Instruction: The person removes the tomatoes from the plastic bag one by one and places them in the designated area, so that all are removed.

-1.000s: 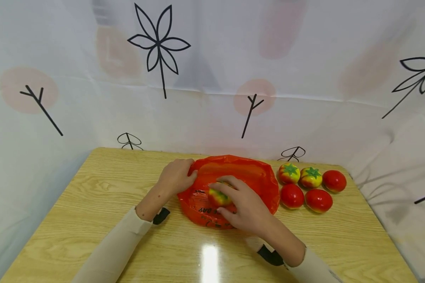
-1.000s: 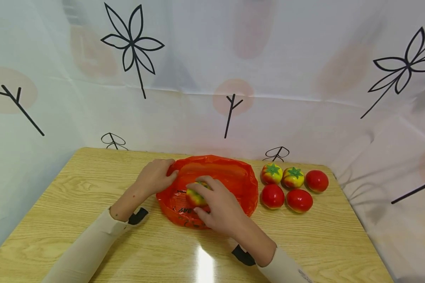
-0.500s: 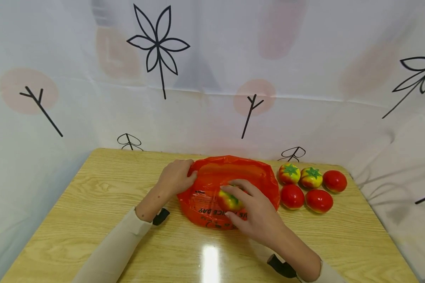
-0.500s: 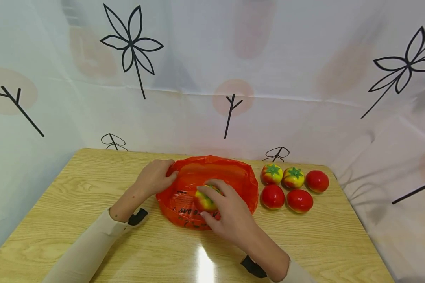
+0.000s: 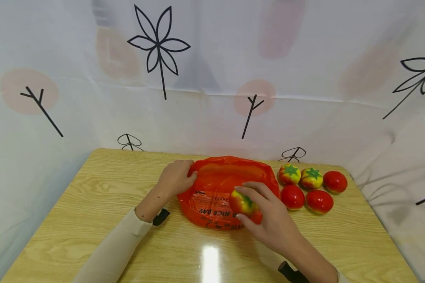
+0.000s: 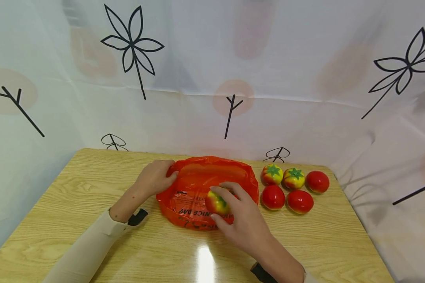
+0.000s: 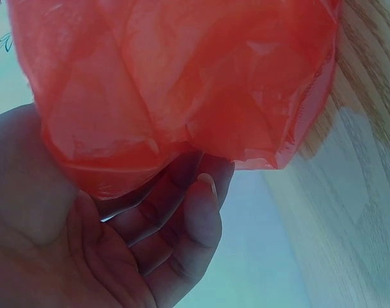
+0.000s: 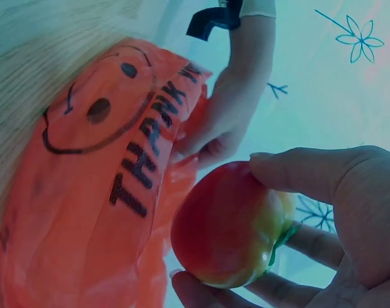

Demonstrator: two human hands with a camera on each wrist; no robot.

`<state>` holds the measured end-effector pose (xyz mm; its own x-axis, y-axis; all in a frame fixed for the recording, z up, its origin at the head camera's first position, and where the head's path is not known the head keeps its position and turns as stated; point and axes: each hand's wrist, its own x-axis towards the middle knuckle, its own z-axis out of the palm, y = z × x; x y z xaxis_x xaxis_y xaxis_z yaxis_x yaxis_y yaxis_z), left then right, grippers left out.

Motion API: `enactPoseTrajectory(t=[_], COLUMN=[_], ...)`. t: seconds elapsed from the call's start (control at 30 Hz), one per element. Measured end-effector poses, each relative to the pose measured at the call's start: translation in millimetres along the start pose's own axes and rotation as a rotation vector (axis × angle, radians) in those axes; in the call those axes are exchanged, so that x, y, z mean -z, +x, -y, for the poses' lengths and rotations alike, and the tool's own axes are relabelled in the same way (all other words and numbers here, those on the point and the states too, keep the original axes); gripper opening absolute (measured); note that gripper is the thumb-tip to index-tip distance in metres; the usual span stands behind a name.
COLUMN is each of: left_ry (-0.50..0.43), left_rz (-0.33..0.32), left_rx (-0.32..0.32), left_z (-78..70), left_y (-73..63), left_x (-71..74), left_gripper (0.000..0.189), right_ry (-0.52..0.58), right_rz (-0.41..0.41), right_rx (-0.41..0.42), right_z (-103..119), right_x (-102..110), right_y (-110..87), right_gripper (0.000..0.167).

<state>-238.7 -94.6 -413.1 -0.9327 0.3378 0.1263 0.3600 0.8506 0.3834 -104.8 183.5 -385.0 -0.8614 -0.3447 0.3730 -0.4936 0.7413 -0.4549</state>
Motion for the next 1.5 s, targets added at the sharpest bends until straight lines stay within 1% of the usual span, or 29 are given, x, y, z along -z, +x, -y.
enactPoseTrajectory(t=[0.23, 0.7, 0.93, 1.3, 1.5], left_ry=[0.004, 0.008, 0.005, 0.014, 0.006], left_rz=[0.001, -0.016, -0.016, -0.008, -0.005], left_rx=[0.000, -0.007, -0.010, -0.003, 0.005], left_z=[-0.3, -0.9, -0.6, -1.4, -1.5], left_y=[0.4, 0.0, -0.4, -0.7, -0.7], left_x=[-0.1, -0.3, -0.8, -0.2, -0.2], left_gripper=[0.024, 0.019, 0.019, 0.023, 0.023], right_ry=[-0.011, -0.076, -0.084, -0.147, -0.169], right_rz=[-0.018, -0.091, -0.125, -0.196, -0.215], right_rx=[-0.036, -0.041, -0.051, -0.074, -0.108], right_z=[-5.3, -19.3, -30.0, -53.0, -62.7], right_x=[7.4, 23.6, 31.3, 44.9, 54.4], right_y=[-7.7, -22.4, -28.3, -39.9, -45.4], right_gripper=[0.066, 0.066, 0.068, 0.070, 0.069])
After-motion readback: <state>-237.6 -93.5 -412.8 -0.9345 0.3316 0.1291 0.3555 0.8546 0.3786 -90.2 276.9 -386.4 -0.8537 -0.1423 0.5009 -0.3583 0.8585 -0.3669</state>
